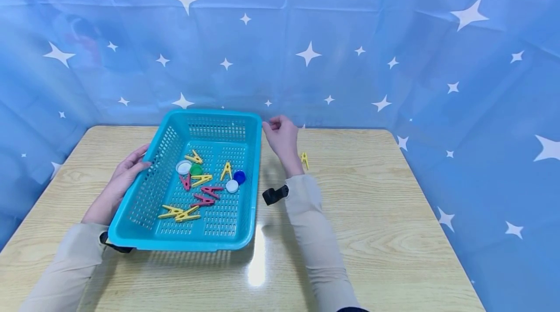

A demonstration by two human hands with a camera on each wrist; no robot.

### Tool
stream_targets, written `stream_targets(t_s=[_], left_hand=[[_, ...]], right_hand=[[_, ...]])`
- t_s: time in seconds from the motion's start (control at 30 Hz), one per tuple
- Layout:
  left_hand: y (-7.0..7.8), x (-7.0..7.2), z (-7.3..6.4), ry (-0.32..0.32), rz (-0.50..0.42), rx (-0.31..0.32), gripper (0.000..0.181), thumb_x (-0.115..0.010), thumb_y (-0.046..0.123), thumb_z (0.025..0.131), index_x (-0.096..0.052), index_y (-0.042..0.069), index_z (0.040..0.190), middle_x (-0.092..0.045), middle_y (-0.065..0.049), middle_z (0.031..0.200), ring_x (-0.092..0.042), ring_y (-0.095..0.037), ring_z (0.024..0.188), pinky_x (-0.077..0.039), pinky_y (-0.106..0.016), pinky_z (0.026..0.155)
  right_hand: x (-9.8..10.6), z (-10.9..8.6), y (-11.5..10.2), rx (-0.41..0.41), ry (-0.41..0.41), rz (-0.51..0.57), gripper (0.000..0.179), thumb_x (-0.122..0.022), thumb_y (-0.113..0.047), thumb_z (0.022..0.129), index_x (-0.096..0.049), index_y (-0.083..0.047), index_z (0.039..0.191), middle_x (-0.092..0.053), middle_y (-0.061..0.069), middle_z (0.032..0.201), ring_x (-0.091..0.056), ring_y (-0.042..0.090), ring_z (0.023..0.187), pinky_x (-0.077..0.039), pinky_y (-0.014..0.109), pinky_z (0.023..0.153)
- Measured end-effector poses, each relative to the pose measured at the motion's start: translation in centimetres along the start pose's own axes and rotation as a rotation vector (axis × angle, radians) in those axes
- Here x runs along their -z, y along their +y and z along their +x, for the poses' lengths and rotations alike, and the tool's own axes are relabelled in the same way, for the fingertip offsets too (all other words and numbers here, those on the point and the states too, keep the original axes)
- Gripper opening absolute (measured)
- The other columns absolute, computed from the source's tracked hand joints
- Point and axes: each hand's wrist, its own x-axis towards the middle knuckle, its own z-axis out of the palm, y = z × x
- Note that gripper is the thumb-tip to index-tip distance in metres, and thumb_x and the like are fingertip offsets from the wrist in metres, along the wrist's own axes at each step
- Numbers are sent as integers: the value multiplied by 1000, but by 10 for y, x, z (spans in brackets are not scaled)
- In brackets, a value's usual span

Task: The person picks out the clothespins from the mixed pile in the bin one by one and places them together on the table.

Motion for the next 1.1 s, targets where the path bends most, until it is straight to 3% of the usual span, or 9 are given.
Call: stream_targets(t_s=[0.43, 0.7, 0.93, 1.1], left_hand=[[-1, 0, 0, 0, -29, -5, 60, -49, 18, 98, -20, 14, 150, -34, -8, 140, -48, -8, 108, -51, -20, 77], [-1, 0, 1, 2, -13, -12, 60, -49, 19, 98, -20, 13, 150, -34, -8, 140, -47, -6, 109, -50, -19, 78], [-1, 0, 0, -5, -23, -18, 60, -49, 20, 98, -20, 14, 150, -33, -8, 140, -46, -8, 111, -50, -18, 79], [1, 1, 0, -12, 11, -15, 60, -48, 20, 98, -19, 13, 150, -32, -10, 142, -46, -9, 113, -50, -19, 78]], right_hand=[[-39, 3, -34, 28, -119, -4, 26, -63, -15, 90, -62, 5, 107, -62, 16, 93, -59, 26, 85, -50, 34, 75], [-61, 3, -42, 12, -208, -19, 27, -63, -16, 91, -61, 4, 108, -62, 15, 93, -59, 25, 84, -50, 33, 74], [-81, 2, -41, -48, -256, -117, 28, -64, -20, 90, -61, 0, 108, -62, 11, 93, -59, 22, 81, -50, 33, 73], [-94, 1, -39, -137, -295, -206, 31, -66, -24, 89, -60, -3, 111, -63, 9, 98, -58, 19, 77, -51, 33, 73]])
